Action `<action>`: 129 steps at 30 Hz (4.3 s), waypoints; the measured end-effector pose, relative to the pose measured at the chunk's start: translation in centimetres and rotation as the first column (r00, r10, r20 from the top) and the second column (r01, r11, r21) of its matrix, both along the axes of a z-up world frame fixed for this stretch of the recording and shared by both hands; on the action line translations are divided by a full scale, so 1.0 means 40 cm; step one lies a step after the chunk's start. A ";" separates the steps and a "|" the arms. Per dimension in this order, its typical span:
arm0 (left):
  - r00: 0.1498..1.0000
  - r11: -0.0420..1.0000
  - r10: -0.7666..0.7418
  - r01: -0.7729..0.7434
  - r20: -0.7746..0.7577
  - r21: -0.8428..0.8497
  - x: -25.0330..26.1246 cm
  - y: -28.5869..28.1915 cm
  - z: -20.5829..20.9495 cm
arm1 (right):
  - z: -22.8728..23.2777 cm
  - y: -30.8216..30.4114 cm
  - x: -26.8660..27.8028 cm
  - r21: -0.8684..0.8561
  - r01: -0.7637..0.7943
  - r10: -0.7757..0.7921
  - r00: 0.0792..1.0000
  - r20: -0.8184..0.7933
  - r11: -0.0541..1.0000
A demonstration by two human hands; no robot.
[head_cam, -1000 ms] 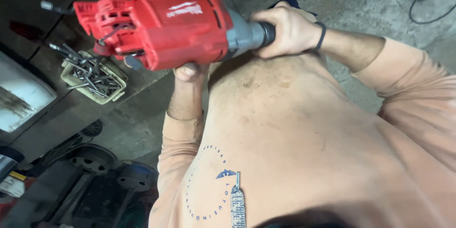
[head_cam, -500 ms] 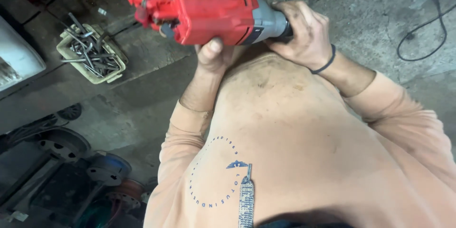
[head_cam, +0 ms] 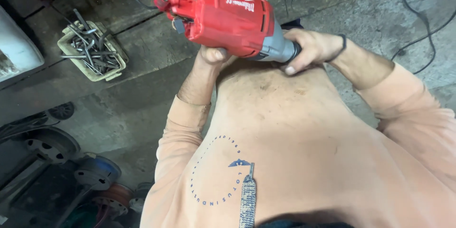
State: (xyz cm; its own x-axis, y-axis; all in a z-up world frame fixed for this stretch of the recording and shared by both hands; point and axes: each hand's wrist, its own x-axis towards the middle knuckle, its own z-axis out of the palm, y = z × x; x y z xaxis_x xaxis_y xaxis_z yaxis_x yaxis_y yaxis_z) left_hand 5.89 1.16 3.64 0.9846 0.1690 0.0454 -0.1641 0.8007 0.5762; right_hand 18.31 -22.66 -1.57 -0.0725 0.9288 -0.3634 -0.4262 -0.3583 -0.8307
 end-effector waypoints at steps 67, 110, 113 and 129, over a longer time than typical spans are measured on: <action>0.928 0.985 0.166 -0.139 -0.334 0.104 -0.024 0.044 -0.191 | 0.089 0.014 -0.038 0.115 0.342 -0.338 0.714 0.613 0.933; 0.800 0.892 0.432 -0.446 -0.416 0.070 -0.064 0.068 -0.141 | 0.030 0.086 -0.022 0.006 0.102 -0.102 0.981 0.164 0.995; 0.765 0.876 0.480 -0.449 -0.429 0.179 -0.051 0.053 -0.137 | 0.111 0.091 -0.033 0.225 0.187 -0.286 0.449 0.846 0.956; 0.799 0.919 0.390 -0.364 -0.457 0.149 -0.084 0.012 -0.198 | -0.004 0.053 -0.030 -0.083 0.203 -0.118 0.805 0.582 0.976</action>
